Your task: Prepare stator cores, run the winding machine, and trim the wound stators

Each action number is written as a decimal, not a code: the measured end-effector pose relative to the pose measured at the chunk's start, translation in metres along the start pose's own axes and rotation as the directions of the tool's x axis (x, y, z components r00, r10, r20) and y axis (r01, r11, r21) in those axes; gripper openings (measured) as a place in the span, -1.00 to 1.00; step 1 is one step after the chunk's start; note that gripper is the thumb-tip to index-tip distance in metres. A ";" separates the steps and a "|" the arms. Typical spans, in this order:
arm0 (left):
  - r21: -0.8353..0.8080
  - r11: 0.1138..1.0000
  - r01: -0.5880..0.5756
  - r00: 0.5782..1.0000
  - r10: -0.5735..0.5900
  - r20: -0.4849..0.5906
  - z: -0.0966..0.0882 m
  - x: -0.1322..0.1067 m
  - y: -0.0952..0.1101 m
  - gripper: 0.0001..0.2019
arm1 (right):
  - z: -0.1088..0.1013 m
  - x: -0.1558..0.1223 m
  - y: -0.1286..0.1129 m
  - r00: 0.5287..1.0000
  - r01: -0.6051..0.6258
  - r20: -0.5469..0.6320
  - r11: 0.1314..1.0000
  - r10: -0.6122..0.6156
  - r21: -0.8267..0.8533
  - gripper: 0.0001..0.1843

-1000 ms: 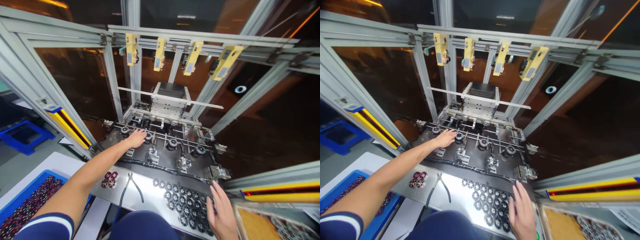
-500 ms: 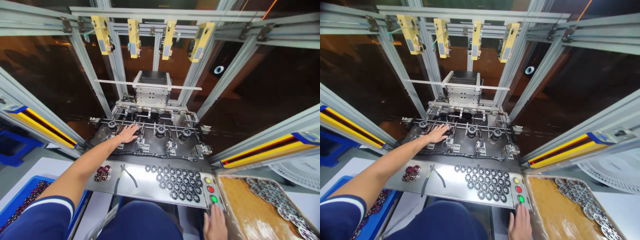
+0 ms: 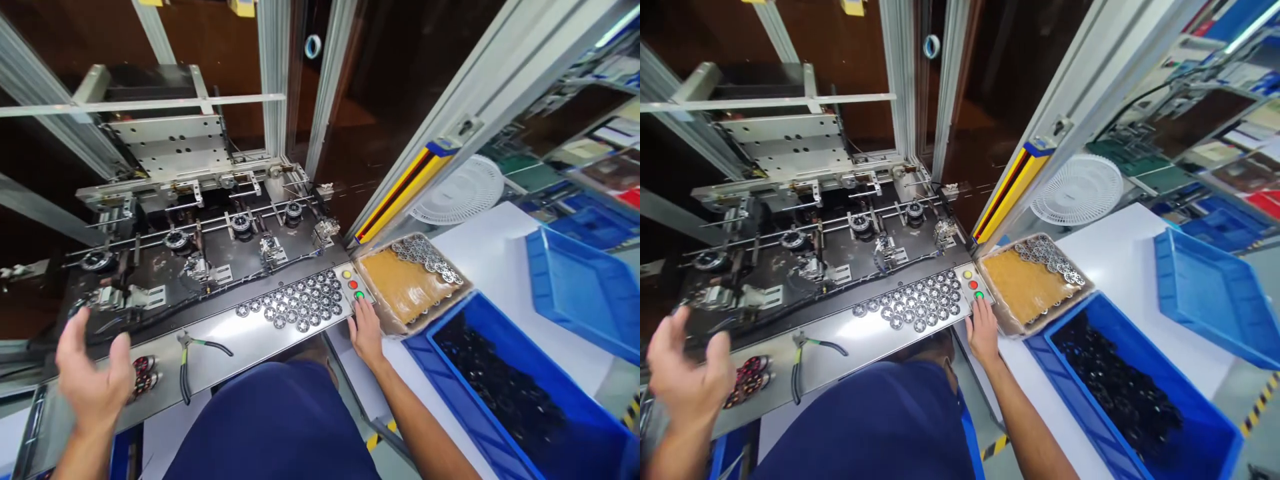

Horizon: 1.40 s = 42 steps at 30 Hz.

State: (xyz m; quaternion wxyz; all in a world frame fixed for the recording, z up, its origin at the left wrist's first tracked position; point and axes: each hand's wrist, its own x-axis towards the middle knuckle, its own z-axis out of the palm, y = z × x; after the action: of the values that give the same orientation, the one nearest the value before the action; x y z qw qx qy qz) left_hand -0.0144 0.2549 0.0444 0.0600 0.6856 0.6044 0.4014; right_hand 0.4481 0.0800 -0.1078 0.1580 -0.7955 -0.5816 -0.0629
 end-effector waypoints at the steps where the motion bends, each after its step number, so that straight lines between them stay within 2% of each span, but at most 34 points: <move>1: 0.002 0.998 0.065 0.997 -0.065 -0.039 -0.002 -0.020 -0.014 -0.26 | -0.001 0.000 -0.002 1.000 -0.007 0.004 1.000 0.007 0.004 -0.42; 3: 0.072 0.978 0.195 0.980 -0.190 -0.066 -0.003 -0.054 -0.042 -0.21 | -0.003 0.002 -0.004 1.000 -0.017 0.006 1.000 0.017 0.009 -0.44; 4: 0.093 0.963 0.251 0.963 -0.240 -0.120 -0.003 -0.066 -0.054 -0.20 | -0.004 0.003 -0.004 1.000 -0.020 0.003 1.000 0.020 0.010 -0.46; 6: 0.078 0.936 0.342 0.935 -0.332 -0.125 0.000 -0.084 -0.072 -0.21 | -0.006 0.007 -0.004 1.000 -0.023 -0.013 1.000 0.023 0.012 -0.48; 10: 0.008 0.894 0.449 0.889 -0.445 -0.106 0.008 -0.093 -0.086 -0.35 | -0.008 0.020 0.000 0.996 -0.026 -0.087 0.999 0.028 0.022 -0.41; 14: -0.015 0.860 0.510 0.853 -0.507 -0.125 0.018 -0.091 -0.094 -0.34 | -0.005 0.030 0.010 0.984 -0.017 -0.177 0.999 0.024 0.037 -0.38; 19: -0.045 0.846 0.531 0.832 -0.531 -0.164 0.025 -0.095 -0.104 -0.34 | 0.006 0.040 0.023 0.965 0.029 -0.262 0.999 -0.016 0.045 -0.43; 28: -0.085 0.850 0.520 0.829 -0.527 -0.189 0.034 -0.100 -0.114 -0.36 | 0.026 0.078 0.035 0.941 0.168 -0.306 0.984 -0.143 0.059 -0.30; 34: -0.071 0.846 0.529 0.832 -0.533 -0.152 0.036 -0.104 -0.119 -0.42 | 0.028 0.078 0.036 0.932 0.209 -0.313 0.977 -0.185 0.046 -0.28; 42: -0.002 0.838 0.546 0.831 -0.542 -0.127 0.032 -0.105 -0.119 -0.44 | 0.033 0.076 0.039 0.943 0.193 -0.280 0.981 -0.183 0.010 -0.33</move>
State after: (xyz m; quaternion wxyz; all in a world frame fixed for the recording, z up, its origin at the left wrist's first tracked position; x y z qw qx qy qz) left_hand -0.0813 0.2072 -0.0946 0.1227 0.4605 0.7835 0.3988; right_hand 0.5061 0.1489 -0.1246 0.2459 -0.7167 -0.6278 -0.1778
